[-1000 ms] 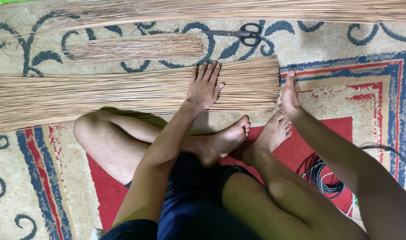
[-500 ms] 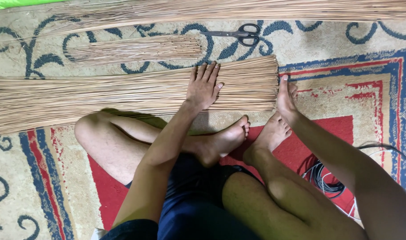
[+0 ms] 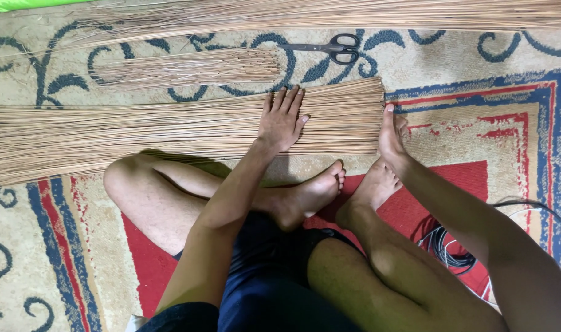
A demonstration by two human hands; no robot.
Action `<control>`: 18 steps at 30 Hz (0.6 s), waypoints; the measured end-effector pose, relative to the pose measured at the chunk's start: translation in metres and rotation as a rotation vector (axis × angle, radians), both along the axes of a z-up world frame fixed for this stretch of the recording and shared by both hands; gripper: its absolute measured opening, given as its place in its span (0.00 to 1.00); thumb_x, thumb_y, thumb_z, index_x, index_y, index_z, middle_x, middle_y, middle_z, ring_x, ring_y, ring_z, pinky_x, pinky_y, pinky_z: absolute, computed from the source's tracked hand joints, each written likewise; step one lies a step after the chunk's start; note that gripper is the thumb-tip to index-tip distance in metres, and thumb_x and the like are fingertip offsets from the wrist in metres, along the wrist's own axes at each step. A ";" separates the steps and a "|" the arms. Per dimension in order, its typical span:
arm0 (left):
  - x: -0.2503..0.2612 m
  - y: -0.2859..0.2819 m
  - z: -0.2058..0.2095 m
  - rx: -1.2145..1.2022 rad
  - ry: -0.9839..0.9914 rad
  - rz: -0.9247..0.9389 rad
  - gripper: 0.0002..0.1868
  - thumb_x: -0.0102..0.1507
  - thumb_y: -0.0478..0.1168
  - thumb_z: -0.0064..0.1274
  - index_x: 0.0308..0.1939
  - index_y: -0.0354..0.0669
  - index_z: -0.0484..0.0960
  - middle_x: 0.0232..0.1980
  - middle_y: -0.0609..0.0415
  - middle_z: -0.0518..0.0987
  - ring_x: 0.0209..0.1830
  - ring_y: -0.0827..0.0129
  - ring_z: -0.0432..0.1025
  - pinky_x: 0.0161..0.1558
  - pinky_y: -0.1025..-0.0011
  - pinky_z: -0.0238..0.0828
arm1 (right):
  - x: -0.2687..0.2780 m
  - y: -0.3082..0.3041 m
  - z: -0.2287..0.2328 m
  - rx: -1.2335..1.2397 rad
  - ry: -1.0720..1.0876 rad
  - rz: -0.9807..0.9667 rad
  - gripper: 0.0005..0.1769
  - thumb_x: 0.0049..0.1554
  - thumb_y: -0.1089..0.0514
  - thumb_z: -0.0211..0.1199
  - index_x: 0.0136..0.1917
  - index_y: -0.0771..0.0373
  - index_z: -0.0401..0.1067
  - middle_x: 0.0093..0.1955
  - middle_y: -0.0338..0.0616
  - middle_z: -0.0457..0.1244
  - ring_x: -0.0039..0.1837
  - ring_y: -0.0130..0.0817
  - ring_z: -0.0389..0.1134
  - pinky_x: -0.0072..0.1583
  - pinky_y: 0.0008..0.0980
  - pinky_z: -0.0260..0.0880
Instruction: Trimming bundles of thin wooden sticks to a uniform length using scissors
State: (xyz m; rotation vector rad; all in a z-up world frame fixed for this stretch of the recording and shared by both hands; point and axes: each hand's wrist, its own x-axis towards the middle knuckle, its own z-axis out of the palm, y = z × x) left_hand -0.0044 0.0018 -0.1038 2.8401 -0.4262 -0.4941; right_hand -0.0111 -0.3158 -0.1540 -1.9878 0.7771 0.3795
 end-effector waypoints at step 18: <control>0.047 0.114 -0.043 -0.296 -0.454 0.384 0.19 0.71 0.53 0.45 0.61 0.52 0.77 0.60 0.54 0.73 0.65 0.56 0.67 0.65 0.46 0.61 | 0.103 0.152 0.076 -0.409 -0.726 0.867 0.27 0.73 0.39 0.44 0.64 0.66 0.62 0.64 0.57 0.50 0.68 0.57 0.52 0.69 0.61 0.52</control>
